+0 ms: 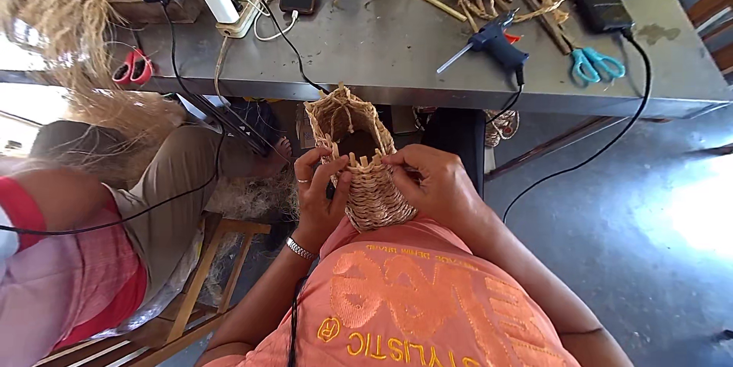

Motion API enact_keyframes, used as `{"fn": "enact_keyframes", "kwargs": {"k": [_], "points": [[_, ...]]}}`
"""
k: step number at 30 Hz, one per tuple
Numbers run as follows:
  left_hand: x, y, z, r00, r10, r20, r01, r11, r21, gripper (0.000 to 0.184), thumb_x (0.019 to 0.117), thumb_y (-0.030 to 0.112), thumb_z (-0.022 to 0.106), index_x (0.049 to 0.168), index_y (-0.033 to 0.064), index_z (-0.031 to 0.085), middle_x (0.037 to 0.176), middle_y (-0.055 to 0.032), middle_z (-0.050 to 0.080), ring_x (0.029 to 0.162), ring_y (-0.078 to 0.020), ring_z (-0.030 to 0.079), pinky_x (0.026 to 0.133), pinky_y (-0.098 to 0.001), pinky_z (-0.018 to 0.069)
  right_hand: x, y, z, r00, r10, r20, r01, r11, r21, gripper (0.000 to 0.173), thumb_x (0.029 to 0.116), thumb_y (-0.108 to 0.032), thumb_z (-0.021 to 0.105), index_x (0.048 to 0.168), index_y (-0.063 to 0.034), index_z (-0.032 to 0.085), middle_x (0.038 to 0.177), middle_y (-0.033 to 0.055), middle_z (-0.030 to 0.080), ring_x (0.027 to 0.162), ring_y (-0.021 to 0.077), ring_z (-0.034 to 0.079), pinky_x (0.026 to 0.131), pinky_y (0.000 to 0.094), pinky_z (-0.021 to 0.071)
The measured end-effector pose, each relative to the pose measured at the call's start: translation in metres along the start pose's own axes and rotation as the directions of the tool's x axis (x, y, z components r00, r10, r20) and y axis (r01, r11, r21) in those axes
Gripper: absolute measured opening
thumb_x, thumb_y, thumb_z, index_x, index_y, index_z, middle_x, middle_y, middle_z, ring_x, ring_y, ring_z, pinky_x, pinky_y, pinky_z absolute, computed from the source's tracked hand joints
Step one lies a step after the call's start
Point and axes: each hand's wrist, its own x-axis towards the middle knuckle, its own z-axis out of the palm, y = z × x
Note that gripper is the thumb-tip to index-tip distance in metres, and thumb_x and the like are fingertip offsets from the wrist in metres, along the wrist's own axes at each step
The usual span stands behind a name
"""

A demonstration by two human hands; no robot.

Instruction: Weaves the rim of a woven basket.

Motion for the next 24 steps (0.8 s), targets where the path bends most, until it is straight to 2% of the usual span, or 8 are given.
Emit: {"fn": "enact_keyframes", "kwargs": {"k": [4,6,9,12,14,19,21,24], "points": [[0.010,0.008,-0.001,1.000,0.007,-0.015,-0.006,0.999,0.045,0.031,0.1004,0.032,0.064,0.126,0.0141,0.066,0.140,-0.0095,0.047,0.135,-0.0211,0.044,0.112,-0.0388,0.0408,0.002,-0.001,-0.005,1.000,-0.007,-0.010,0.007,1.000,-0.008,0.020,0.0958,-0.008,0.059,0.108,-0.0027,0.075,0.094,0.0056,0.071,0.078,0.0076,0.067,0.071,0.0227,0.0594],[0.018,0.019,0.001,0.999,0.048,-0.024,-0.047,0.996,0.073,0.040,0.0995,0.037,0.064,0.132,0.0133,0.060,0.144,-0.0099,0.045,0.139,-0.0225,0.040,0.114,-0.0405,0.0371,0.001,0.000,-0.008,1.000,-0.014,-0.013,0.013,1.000,-0.020,0.021,0.0969,-0.009,0.060,0.109,-0.0027,0.075,0.093,0.0054,0.071,0.078,0.0076,0.066,0.071,0.0222,0.0586],[0.034,0.039,0.005,0.994,0.113,-0.008,-0.112,0.993,0.048,0.048,0.0989,0.039,0.064,0.136,0.0094,0.054,0.142,-0.0104,0.054,0.140,-0.0258,0.044,0.116,-0.0467,0.0359,-0.002,0.000,-0.007,1.000,-0.028,-0.012,0.028,0.999,-0.017,0.023,0.0977,-0.009,0.059,0.113,-0.0027,0.074,0.095,0.0057,0.071,0.078,0.0083,0.065,0.071,0.0228,0.0575],[0.049,0.055,0.006,0.995,0.031,0.096,-0.047,0.985,0.168,0.040,0.0994,0.034,0.063,0.127,0.0053,0.058,0.129,-0.0099,0.065,0.134,-0.0282,0.051,0.117,-0.0543,0.0316,-0.001,0.001,-0.003,0.999,-0.035,-0.022,0.035,0.999,-0.013,0.022,0.0994,-0.009,0.058,0.114,-0.0032,0.074,0.100,0.0066,0.072,0.083,0.0096,0.067,0.075,0.0243,0.0589],[0.055,0.057,0.006,0.980,-0.039,0.193,-0.013,0.966,0.259,0.034,0.1008,0.036,0.061,0.122,0.0100,0.066,0.119,-0.0046,0.069,0.130,-0.0263,0.051,0.115,-0.0553,0.0271,-0.002,0.002,-0.001,0.999,-0.025,-0.033,0.025,1.000,-0.015,0.020,0.1001,-0.010,0.058,0.112,-0.0031,0.073,0.099,0.0066,0.071,0.084,0.0095,0.067,0.076,0.0244,0.0589],[0.067,0.051,-0.008,0.954,-0.095,0.284,0.036,0.978,0.206,0.026,0.0991,0.034,0.063,0.116,0.0178,0.073,0.111,0.0036,0.071,0.126,-0.0212,0.051,0.112,-0.0544,0.0245,-0.001,0.000,0.005,0.998,-0.019,-0.057,0.022,0.998,0.057,0.022,0.1018,-0.011,0.058,0.118,-0.0018,0.071,0.105,0.0071,0.072,0.088,0.0084,0.070,0.080,0.0240,0.0610],[0.071,0.046,-0.013,0.944,-0.144,0.298,0.102,0.983,0.153,0.025,0.0976,0.036,0.065,0.113,0.0189,0.074,0.111,0.0063,0.072,0.126,-0.0185,0.052,0.113,-0.0550,0.0241,0.002,-0.001,0.010,0.998,-0.011,-0.060,0.018,0.994,0.108,0.023,0.1019,-0.011,0.059,0.120,-0.0014,0.068,0.101,0.0063,0.072,0.084,0.0075,0.069,0.076,0.0239,0.0612],[0.071,0.041,-0.019,0.932,-0.220,0.288,0.200,0.975,0.099,0.022,0.0956,0.035,0.065,0.108,0.0184,0.074,0.108,0.0060,0.069,0.122,-0.0158,0.054,0.114,-0.0547,0.0249,0.008,-0.001,0.015,0.999,0.034,-0.040,-0.030,0.995,0.100,0.029,0.1016,-0.015,0.061,0.128,-0.0035,0.060,0.085,0.0024,0.066,0.070,0.0092,0.062,0.064,0.0268,0.0564]]}}
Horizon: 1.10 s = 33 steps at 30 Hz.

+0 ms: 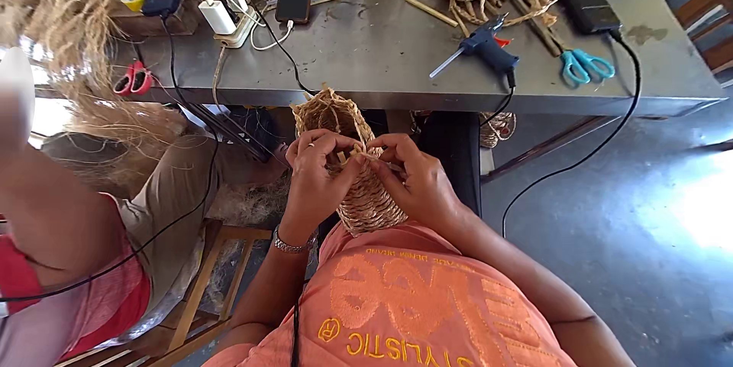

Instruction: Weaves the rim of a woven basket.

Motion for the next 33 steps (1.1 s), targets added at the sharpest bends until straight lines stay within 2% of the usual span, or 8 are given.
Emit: {"fn": "enact_keyframes", "kwargs": {"k": [5,9,12,15,18,22,27,33], "points": [[-0.010,-0.006,0.002,1.000,0.019,-0.024,-0.018,1.000,0.017,0.024,0.0954,0.038,0.065,0.108,0.0179,0.071,0.110,0.0048,0.068,0.125,-0.0179,0.051,0.115,-0.0556,0.0215,0.000,0.009,-0.003,0.990,0.136,0.044,-0.134,0.990,-0.045,0.025,0.1024,-0.033,0.062,0.106,-0.0091,0.069,0.078,0.0005,0.067,0.067,0.0103,0.064,0.062,0.0316,0.0562],[-0.010,-0.003,0.006,0.999,0.050,-0.021,-0.048,0.996,0.081,0.035,0.0915,0.045,0.071,0.115,0.0190,0.069,0.115,0.0043,0.067,0.128,-0.0199,0.049,0.114,-0.0580,0.0201,0.001,0.015,-0.012,0.973,0.220,0.067,-0.218,0.976,-0.029,0.036,0.1003,-0.044,0.063,0.087,-0.0111,0.067,0.066,-0.0017,0.058,0.057,0.0083,0.055,0.053,0.0279,0.0469],[-0.003,-0.001,-0.001,0.999,0.036,0.006,-0.036,0.999,-0.006,0.029,0.0906,0.039,0.072,0.112,0.0193,0.070,0.115,0.0039,0.066,0.126,-0.0191,0.050,0.114,-0.0563,0.0226,0.004,0.013,-0.020,0.970,0.210,0.126,-0.215,0.976,0.027,0.033,0.1020,-0.041,0.062,0.090,-0.0108,0.067,0.069,-0.0020,0.061,0.059,0.0059,0.057,0.055,0.0247,0.0490],[0.008,-0.005,-0.026,0.992,0.095,0.089,-0.089,0.994,-0.065,0.029,0.0886,0.039,0.073,0.108,0.0182,0.072,0.120,0.0005,0.066,0.130,-0.0194,0.052,0.118,-0.0597,0.0226,0.010,0.003,-0.032,0.965,0.140,0.224,-0.174,0.975,0.138,0.026,0.1055,-0.031,0.057,0.100,-0.0082,0.069,0.082,-0.0007,0.068,0.074,0.0037,0.066,0.069,0.0226,0.0577],[0.022,-0.010,-0.059,0.935,0.244,0.258,-0.223,0.969,-0.106,0.031,0.0882,0.044,0.073,0.106,0.0189,0.073,0.124,-0.0001,0.064,0.135,-0.0208,0.048,0.121,-0.0650,0.0129,0.015,-0.010,-0.037,0.962,0.064,0.264,-0.122,0.970,0.211,0.020,0.1047,-0.024,0.059,0.101,-0.0069,0.069,0.086,-0.0005,0.068,0.077,0.0030,0.066,0.071,0.0209,0.0585],[0.035,-0.015,-0.074,0.855,0.336,0.394,-0.335,0.939,-0.074,0.030,0.0911,0.046,0.069,0.104,0.0198,0.074,0.120,0.0048,0.070,0.143,-0.0224,0.044,0.121,-0.0714,0.0018,0.013,-0.018,-0.030,0.965,0.050,0.257,-0.082,0.990,0.115,0.019,0.1036,-0.024,0.060,0.103,-0.0077,0.069,0.093,0.0006,0.065,0.082,0.0047,0.066,0.076,0.0222,0.0591],[0.027,-0.019,-0.067,0.860,0.330,0.389,-0.359,0.933,0.003,0.033,0.0948,0.047,0.064,0.109,0.0189,0.074,0.138,0.0007,0.062,0.154,-0.0283,0.026,0.118,-0.0769,-0.0049,0.003,-0.011,-0.024,0.965,0.062,0.255,-0.063,0.998,-0.005,0.021,0.1038,-0.026,0.059,0.103,-0.0082,0.071,0.090,0.0004,0.063,0.075,0.0048,0.060,0.067,0.0209,0.0539],[0.025,-0.007,-0.057,0.890,0.286,0.356,-0.338,0.936,0.094,0.028,0.0909,0.035,0.061,0.109,0.0168,0.071,0.131,-0.0010,0.062,0.140,-0.0248,0.042,0.114,-0.0596,0.0234,0.010,-0.015,-0.031,0.986,0.037,0.160,-0.004,0.978,-0.206,0.024,0.1042,-0.030,0.058,0.103,-0.0101,0.072,0.094,0.0022,0.067,0.078,0.0113,0.065,0.066,0.0313,0.0563]]}}
